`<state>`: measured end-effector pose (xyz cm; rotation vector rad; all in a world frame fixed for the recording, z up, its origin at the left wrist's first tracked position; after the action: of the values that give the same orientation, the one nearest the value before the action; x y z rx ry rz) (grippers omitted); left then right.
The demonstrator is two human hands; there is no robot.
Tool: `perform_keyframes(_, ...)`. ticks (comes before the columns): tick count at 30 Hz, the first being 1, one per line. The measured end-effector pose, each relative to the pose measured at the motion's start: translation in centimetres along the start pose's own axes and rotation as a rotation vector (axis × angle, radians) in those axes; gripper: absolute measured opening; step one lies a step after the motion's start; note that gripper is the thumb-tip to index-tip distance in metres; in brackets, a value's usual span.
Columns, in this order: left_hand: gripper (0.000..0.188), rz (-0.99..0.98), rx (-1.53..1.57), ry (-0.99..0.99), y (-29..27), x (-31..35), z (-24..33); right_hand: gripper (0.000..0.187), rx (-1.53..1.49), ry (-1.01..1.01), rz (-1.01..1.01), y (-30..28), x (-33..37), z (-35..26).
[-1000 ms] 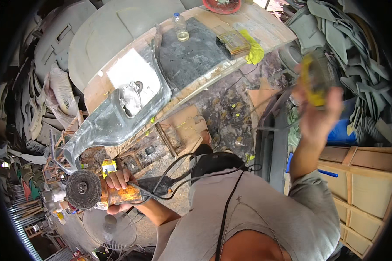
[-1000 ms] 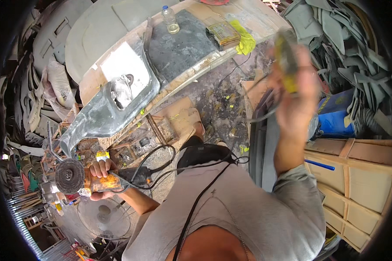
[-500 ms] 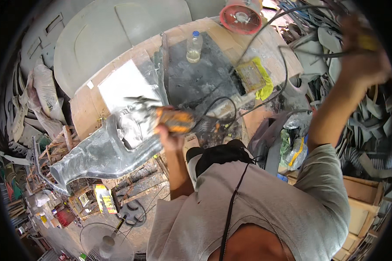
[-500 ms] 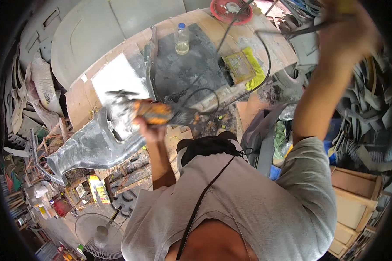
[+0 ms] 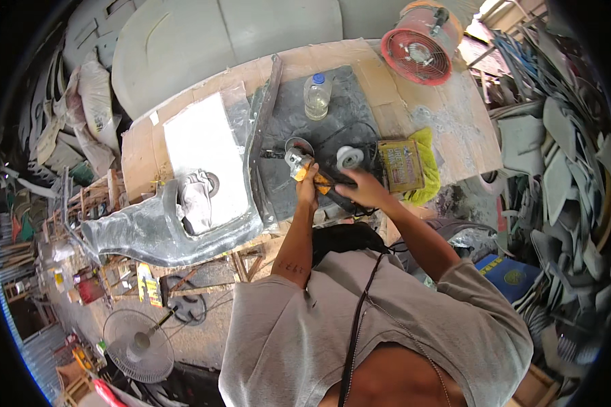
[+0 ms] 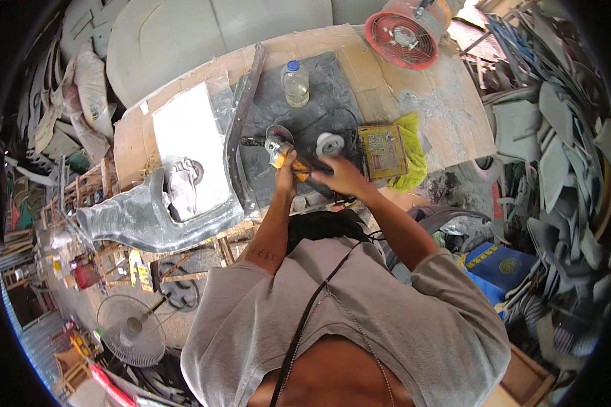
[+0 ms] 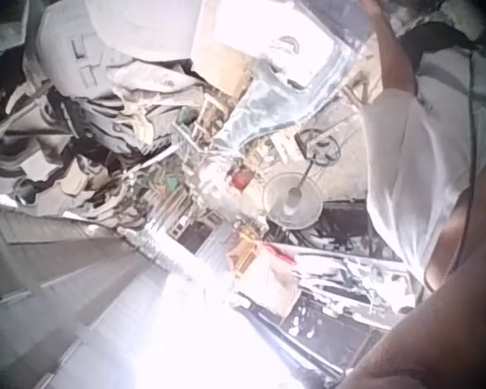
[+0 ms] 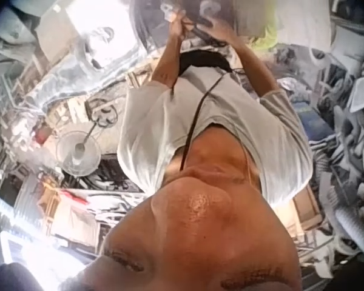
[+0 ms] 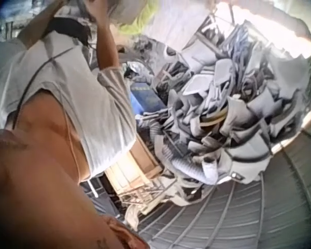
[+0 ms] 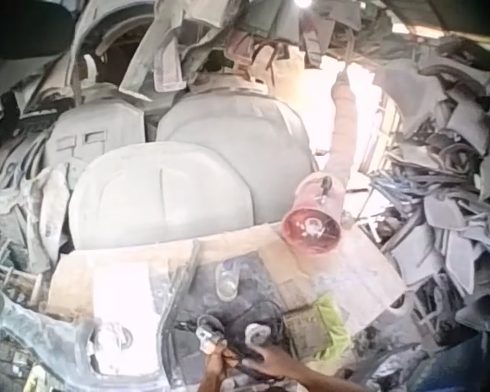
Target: Grinding and shaping a large composite automotive body panel using a power angle grinder.
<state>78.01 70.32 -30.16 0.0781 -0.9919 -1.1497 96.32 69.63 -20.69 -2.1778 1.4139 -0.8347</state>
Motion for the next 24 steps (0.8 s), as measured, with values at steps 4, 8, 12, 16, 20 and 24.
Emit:
perform_keyframes(4, 0.044, 0.107, -0.27, 0.025, -2.3, 0.1, 1.1, 0.07, -0.1, 0.02, -0.324, -1.2, 6.5, 2.1)
perform_keyframes(8, 0.039, 0.154, -0.555, 0.025, -2.5, 5.4, 4.1, 0.072, -0.127, -0.03, -0.41, -2.7, 10.0, 6.1)
perform_keyframes(12, 0.018, -0.2, -1.118, -0.076, -0.9, 16.2, 6.6, 0.07, -0.167, -0.004, -0.666, -2.2, 11.2, 8.4)
perform_keyframes(16, 0.014, -0.587, -1.06, -0.127, 5.6, 25.4, 5.3, 0.051, -0.07, -0.182, -0.698, -1.5, 8.8, 6.4)
perform_keyframes(20, 0.019, -0.693, -0.919, 0.129, 8.9, 27.0, 0.4, 0.031, 0.071, -0.331, -0.652, 0.5, 8.7, 3.6)
perform_keyframes(24, 0.049, -0.742, -0.857, 0.124, 8.4, 28.8, -1.2, 0.023, -0.005, -0.588, -0.497, 2.2, 7.9, -1.7)
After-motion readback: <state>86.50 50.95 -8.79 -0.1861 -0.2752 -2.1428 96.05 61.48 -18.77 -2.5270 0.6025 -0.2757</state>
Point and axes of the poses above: each hand's wrist, its own x-axis away from the middle knuckle, its own y-axis out of the palm, z = x × y, the point moved 3 cm from there along -x, towards the middle knuckle, and after that the axes turned 3 degrees about z, right-handed, at the moved point
